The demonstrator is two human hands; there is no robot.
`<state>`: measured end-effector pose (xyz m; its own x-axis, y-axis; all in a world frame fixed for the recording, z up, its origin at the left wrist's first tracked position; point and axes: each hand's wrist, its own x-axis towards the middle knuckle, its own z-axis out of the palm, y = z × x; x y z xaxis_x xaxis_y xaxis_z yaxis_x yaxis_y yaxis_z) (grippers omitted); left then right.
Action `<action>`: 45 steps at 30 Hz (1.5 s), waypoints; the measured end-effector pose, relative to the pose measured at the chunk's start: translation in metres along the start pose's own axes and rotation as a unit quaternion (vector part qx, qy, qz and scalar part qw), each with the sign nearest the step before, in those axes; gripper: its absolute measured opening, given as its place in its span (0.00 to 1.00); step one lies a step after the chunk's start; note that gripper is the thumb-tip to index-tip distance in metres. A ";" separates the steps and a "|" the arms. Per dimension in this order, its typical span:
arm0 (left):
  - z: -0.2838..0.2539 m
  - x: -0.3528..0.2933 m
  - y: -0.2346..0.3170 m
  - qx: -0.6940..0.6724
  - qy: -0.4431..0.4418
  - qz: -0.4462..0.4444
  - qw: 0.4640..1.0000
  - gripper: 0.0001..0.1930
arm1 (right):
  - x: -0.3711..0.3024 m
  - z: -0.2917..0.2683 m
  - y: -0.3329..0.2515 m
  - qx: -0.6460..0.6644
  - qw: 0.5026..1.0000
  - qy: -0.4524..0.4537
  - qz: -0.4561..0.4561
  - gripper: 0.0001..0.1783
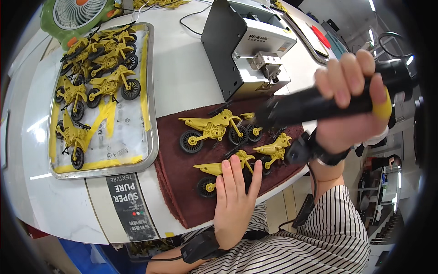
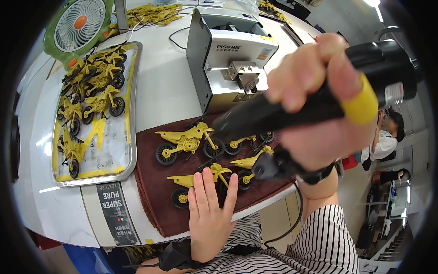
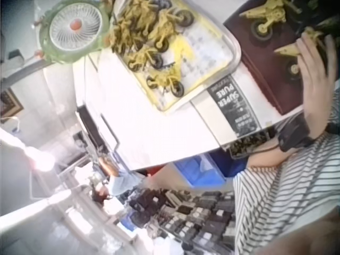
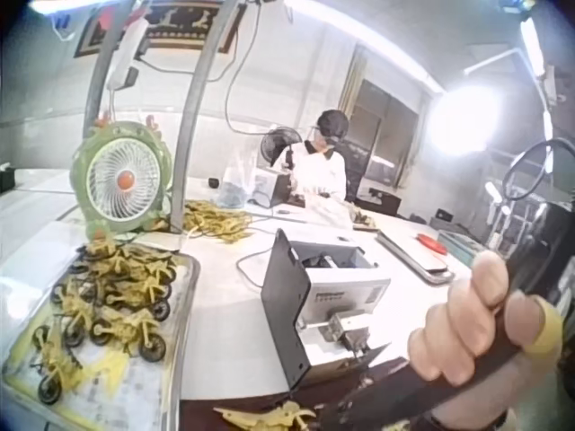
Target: Assembling small yellow toy motorcycle models using an electric screwdriver and an automated screw dispenser.
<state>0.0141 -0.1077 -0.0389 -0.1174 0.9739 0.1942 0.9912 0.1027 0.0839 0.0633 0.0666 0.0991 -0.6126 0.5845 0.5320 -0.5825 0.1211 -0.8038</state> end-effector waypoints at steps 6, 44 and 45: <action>0.005 -0.002 0.008 -0.066 0.030 -0.005 0.997 0.30 | -0.011 0.028 0.025 0.071 0.988 -0.122 0.066 0.14; -0.056 -0.007 -0.022 -0.108 -0.092 -0.013 0.990 0.49 | 0.024 -0.030 -0.043 -0.078 0.975 0.082 -0.191 0.07; -0.071 -0.005 -0.030 -0.082 -0.093 -0.029 0.992 0.48 | 0.028 -0.042 -0.039 -0.055 0.978 0.089 -0.181 0.09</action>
<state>-0.0196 -0.1300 0.0268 -0.1451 0.9894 0.0019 0.9579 0.1400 0.2505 0.0915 0.1124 0.1345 -0.2687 0.6165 0.7401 -0.6775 0.4252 -0.6001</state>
